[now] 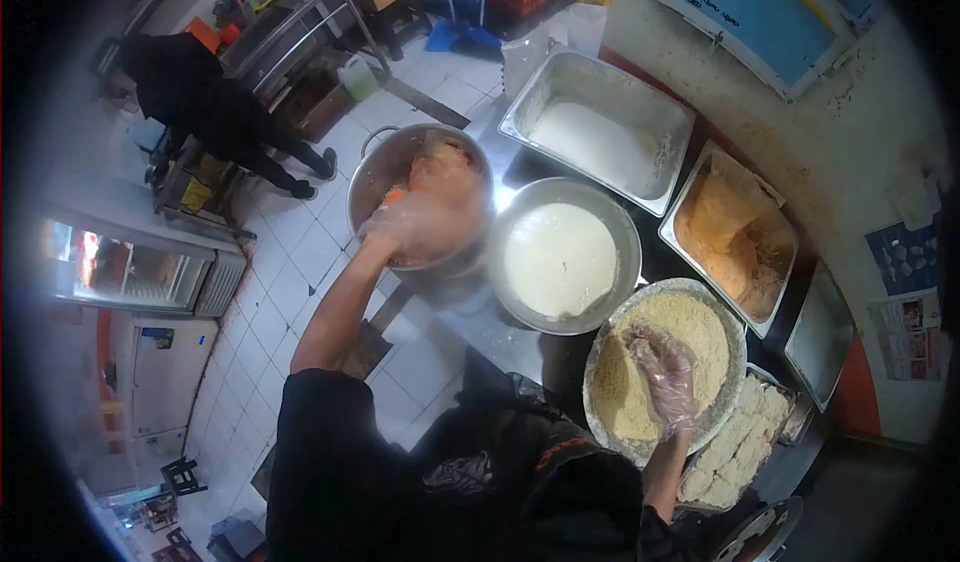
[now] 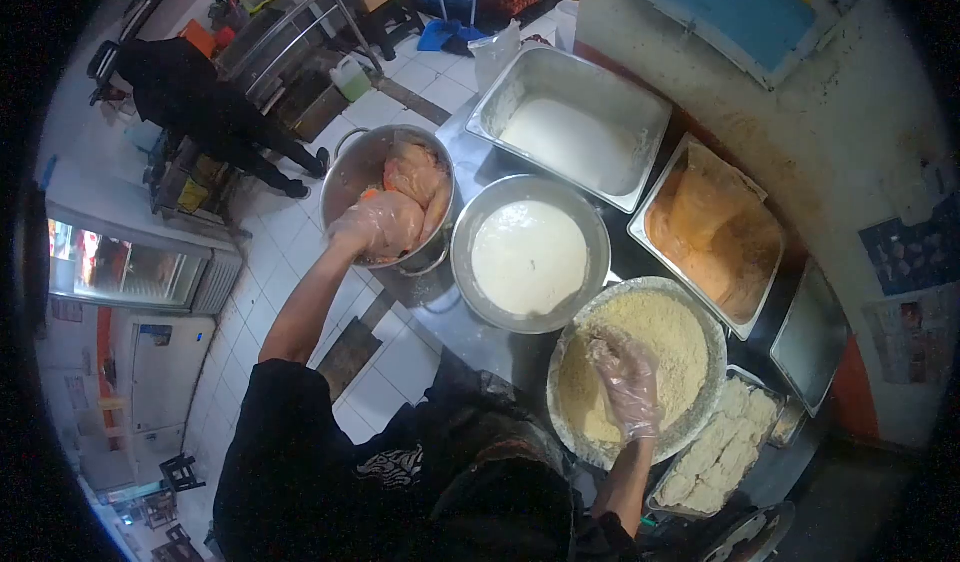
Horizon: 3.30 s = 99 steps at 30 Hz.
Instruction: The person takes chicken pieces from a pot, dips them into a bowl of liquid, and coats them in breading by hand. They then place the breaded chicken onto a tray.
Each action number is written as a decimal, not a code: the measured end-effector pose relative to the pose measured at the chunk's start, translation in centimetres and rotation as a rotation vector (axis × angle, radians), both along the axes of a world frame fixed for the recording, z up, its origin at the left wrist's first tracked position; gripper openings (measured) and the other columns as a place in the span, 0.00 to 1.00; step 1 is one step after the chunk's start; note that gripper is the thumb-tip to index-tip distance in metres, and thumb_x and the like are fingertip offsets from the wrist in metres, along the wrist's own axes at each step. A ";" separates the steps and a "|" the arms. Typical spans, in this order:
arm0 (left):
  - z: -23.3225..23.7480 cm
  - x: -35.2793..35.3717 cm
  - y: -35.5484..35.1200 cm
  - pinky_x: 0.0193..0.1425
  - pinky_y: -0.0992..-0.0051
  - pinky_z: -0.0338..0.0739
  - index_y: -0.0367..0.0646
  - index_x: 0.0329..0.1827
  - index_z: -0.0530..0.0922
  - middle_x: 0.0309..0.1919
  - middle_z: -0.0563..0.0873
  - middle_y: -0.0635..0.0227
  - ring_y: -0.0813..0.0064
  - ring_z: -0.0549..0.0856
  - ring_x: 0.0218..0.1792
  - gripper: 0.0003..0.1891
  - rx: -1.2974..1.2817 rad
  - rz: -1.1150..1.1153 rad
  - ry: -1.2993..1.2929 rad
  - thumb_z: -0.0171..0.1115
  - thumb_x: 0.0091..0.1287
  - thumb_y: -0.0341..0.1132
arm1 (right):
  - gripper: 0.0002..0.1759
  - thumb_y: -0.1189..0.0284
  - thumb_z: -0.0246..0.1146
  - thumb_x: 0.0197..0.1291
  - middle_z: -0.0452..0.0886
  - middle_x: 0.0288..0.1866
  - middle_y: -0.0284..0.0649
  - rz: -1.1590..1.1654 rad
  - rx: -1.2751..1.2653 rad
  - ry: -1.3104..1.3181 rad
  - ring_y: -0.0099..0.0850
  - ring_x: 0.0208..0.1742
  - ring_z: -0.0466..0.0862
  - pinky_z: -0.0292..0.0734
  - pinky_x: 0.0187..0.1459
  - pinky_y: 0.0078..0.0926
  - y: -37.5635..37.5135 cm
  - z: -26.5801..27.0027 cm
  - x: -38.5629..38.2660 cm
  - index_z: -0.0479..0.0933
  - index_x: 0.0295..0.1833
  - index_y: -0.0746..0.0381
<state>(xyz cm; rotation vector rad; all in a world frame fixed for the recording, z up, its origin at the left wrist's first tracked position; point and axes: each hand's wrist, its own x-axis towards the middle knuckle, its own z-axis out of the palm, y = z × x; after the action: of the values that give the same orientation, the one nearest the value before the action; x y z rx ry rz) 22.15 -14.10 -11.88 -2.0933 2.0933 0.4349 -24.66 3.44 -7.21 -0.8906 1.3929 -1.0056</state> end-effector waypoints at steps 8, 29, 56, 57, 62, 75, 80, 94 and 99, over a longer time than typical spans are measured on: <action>7.7 -4.3 -0.4 0.59 0.56 0.80 0.46 0.52 0.87 0.54 0.88 0.50 0.51 0.86 0.57 0.22 0.203 -0.208 0.073 0.66 0.57 0.48 | 0.18 0.78 0.68 0.66 0.84 0.59 0.43 0.074 -0.018 0.045 0.32 0.59 0.82 0.77 0.62 0.31 0.4 0.6 1.9 0.81 0.61 0.67; -0.7 6.6 -1.2 0.59 0.61 0.80 0.47 0.63 0.82 0.54 0.88 0.54 0.53 0.87 0.56 0.28 0.084 -0.059 -0.054 0.69 0.62 0.50 | 0.15 0.75 0.71 0.64 0.88 0.47 0.44 0.248 -0.265 0.341 0.32 0.49 0.86 0.81 0.52 0.31 -0.8 2.8 4.6 0.85 0.56 0.64; 8.7 -14.7 9.6 0.72 0.71 0.71 0.36 0.71 0.72 0.61 0.81 0.65 0.74 0.79 0.64 0.22 -0.034 0.078 2.146 0.61 0.75 0.29 | 0.18 0.74 0.67 0.68 0.84 0.51 0.40 0.131 0.000 -0.400 0.26 0.51 0.85 0.83 0.52 0.26 -5.5 5.9 14.7 0.78 0.61 0.66; 9.3 -15.1 9.7 0.71 0.68 0.73 0.36 0.71 0.71 0.62 0.81 0.64 0.70 0.80 0.63 0.24 0.042 0.205 2.031 0.63 0.75 0.33 | 0.18 0.74 0.67 0.68 0.84 0.51 0.40 0.124 0.002 -0.395 0.26 0.51 0.85 0.83 0.52 0.26 -5.5 5.3 14.2 0.78 0.61 0.66; 9.4 -16.8 10.6 0.63 0.64 0.80 0.39 0.63 0.77 0.56 0.83 0.60 0.66 0.84 0.57 0.19 0.239 0.610 2.229 0.63 0.74 0.36 | 0.17 0.77 0.70 0.63 0.86 0.49 0.40 0.037 -0.714 0.290 0.31 0.50 0.86 0.83 0.50 0.30 -5.9 4.8 12.7 0.80 0.57 0.62; 7.4 -17.7 10.7 0.65 0.67 0.78 0.33 0.75 0.65 0.52 0.87 0.54 0.66 0.84 0.60 0.31 0.200 0.308 2.145 0.63 0.69 0.28 | 0.16 0.74 0.66 0.69 0.85 0.49 0.40 0.068 -0.256 -0.095 0.26 0.52 0.83 0.80 0.53 0.25 -5.2 3.4 11.3 0.79 0.59 0.69; 6.7 -17.9 11.1 0.67 0.68 0.78 0.32 0.72 0.67 0.60 0.82 0.50 0.65 0.84 0.59 0.31 0.148 0.311 1.948 0.67 0.66 0.26 | 0.12 0.73 0.63 0.72 0.86 0.41 0.35 0.065 -0.067 -0.038 0.22 0.44 0.84 0.79 0.46 0.22 -5.3 3.1 10.4 0.81 0.55 0.68; 7.9 -19.0 11.4 0.48 0.77 0.81 0.38 0.59 0.82 0.44 0.89 0.67 0.80 0.86 0.41 0.16 -0.034 0.382 1.762 0.62 0.77 0.39 | 0.17 0.77 0.63 0.69 0.86 0.51 0.39 0.097 -0.037 -0.263 0.25 0.50 0.84 0.79 0.56 0.23 -4.4 4.1 11.5 0.79 0.62 0.67; 4.7 -19.8 11.4 0.42 0.81 0.78 0.38 0.57 0.82 0.42 0.88 0.71 0.84 0.83 0.37 0.17 0.111 0.478 1.951 0.59 0.78 0.42 | 0.16 0.74 0.63 0.71 0.86 0.47 0.37 0.078 0.038 -0.252 0.25 0.48 0.84 0.80 0.49 0.22 -4.2 3.1 11.3 0.79 0.61 0.68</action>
<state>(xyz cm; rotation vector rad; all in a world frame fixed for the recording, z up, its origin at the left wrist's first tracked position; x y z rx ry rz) 2.34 -2.67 -7.23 -1.9607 1.4413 3.4891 -13.32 -0.80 -4.13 -0.7559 1.1528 -0.9923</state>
